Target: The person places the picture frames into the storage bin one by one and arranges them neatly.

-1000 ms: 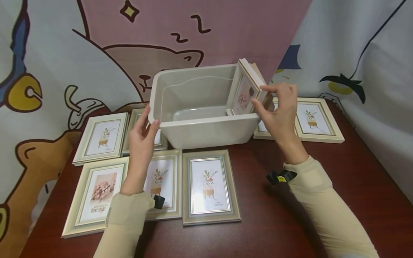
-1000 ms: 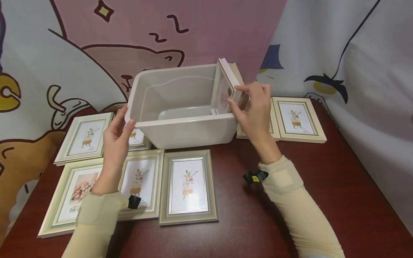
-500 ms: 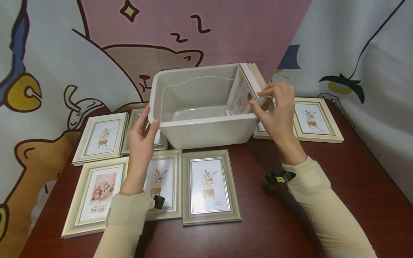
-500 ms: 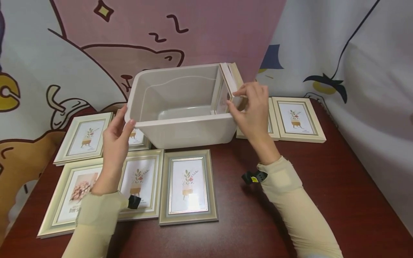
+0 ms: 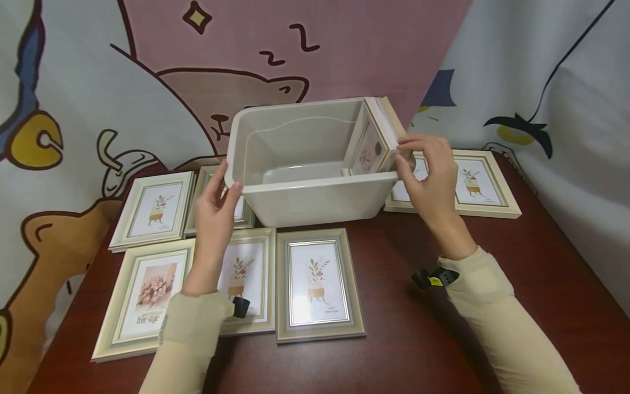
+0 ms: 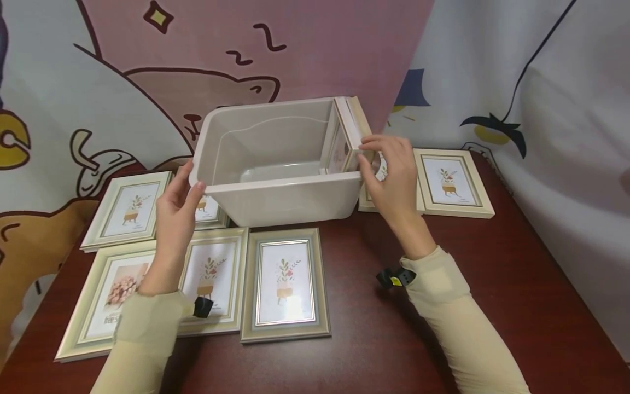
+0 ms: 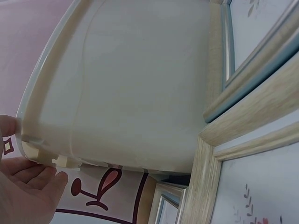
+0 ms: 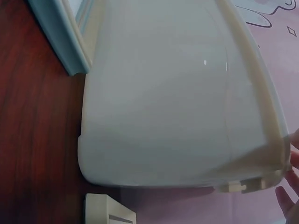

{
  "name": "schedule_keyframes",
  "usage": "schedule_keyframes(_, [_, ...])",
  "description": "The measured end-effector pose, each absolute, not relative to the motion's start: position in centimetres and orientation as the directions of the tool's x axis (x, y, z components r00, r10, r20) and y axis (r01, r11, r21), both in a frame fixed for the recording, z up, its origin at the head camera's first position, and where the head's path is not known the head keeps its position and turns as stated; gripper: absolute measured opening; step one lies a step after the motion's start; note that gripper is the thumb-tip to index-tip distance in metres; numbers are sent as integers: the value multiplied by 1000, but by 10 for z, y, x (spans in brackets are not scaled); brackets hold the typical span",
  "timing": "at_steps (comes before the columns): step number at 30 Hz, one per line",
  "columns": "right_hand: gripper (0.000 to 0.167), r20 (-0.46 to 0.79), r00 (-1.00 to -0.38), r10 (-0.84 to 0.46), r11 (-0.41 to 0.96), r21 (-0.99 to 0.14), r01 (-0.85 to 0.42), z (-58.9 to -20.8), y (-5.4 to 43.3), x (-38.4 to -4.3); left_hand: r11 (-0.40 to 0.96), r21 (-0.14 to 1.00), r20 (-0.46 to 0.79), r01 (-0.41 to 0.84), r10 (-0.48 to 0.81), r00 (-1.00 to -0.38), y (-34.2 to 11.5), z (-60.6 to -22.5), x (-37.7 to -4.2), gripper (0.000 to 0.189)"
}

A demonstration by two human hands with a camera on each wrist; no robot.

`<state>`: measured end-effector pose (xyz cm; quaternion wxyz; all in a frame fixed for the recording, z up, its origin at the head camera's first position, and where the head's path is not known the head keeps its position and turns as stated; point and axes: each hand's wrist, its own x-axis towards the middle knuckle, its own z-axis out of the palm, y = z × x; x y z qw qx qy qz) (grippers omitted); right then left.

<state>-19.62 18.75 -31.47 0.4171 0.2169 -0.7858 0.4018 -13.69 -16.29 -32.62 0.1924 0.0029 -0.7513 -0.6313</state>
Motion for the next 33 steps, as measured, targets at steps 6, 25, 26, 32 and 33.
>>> schedule_keyframes(6, [20, 830, -557, 24, 580, -465, -669, -312, 192, -182, 207, 949, 288, 239, -250, -925, -163, -326, -137, 53])
schedule_keyframes(25, [17, 408, -900, -157, 462, -775, -432, -368, 196, -152, 221, 938, 316, 266, -232, -920, -164, -326, -137, 53])
schedule_keyframes(26, [19, 330, -925, -189, 470, -797, -380, -370, 195, -153, 218, 939, 314, 265, -232, -921, -164, -326, -137, 53])
schedule_keyframes(32, [40, -71, -919, -387, 393, -915, -94, -385, 186, -160, 215, 941, 309, 261, -232, -922, -164, -326, -138, 52])
schedule_keyframes(33, [43, -120, -901, -416, 373, -927, -49, -388, 184, -161, 216, 941, 308, 260, -232, -923, -164, -326, -139, 52])
